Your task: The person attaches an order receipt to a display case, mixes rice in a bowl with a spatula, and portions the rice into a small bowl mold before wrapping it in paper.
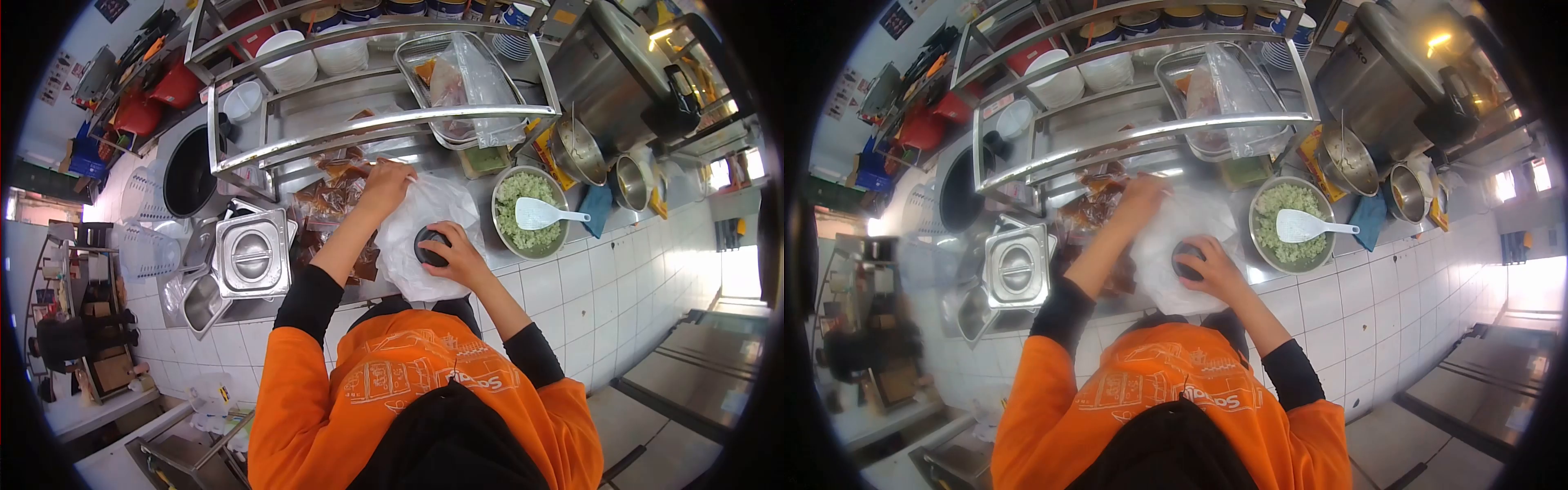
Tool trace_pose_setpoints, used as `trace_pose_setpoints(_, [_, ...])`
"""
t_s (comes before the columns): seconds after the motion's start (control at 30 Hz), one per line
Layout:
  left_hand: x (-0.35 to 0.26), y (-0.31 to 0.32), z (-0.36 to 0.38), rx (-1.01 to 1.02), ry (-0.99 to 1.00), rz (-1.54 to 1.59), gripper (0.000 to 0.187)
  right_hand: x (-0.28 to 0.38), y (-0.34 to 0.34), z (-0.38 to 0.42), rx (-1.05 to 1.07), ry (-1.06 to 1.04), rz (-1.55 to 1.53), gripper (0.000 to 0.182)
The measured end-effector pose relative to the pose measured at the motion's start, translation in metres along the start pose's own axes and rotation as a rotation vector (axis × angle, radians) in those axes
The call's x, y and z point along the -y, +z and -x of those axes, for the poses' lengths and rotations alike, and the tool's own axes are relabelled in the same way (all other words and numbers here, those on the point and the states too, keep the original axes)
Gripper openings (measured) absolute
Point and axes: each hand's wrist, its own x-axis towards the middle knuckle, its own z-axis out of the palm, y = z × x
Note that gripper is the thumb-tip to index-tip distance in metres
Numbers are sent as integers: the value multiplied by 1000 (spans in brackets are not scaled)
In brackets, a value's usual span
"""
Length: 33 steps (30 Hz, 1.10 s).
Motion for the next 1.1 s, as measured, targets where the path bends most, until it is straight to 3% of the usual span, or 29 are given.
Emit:
trace_pose_setpoints(0.1, [-11,-3,6,147,-95,81,15,3,1,-4,-81,17,43,45])
trace_pose_setpoints(0.2, [-19,-7,14,131,-204,170,22,5,0,-18,-193,11,50,48])
trace_pose_setpoints(0.3, [-19,-2,26,-26,-194,319,28,11,-6,-35,-214,62,64,49])
trace_pose_setpoints(0.4, [-31,-17,36,-335,-159,277,36,16,-14,-33,-244,147,26,51])
trace_pose_setpoints(0.5, [-47,-39,81,-167,107,37,45,23,-27,-30,-239,177,5,50])
trace_pose_setpoints(0.57, [-68,-35,115,458,223,104,51,20,-23,-23,-163,142,13,49])
trace_pose_setpoints(0.67, [-90,-12,151,225,304,19,47,-4,5,-10,0,44,102,49])
trace_pose_setpoints(0.77, [-74,12,168,263,169,-28,41,-8,10,-22,6,19,87,49])
trace_pose_setpoints(0.97, [-63,18,175,301,191,12,43,1,31,-42,-194,135,125,48])
trace_pose_setpoints(1.1, [-58,17,177,171,210,-35,40,25,10,-45,-293,205,167,46])
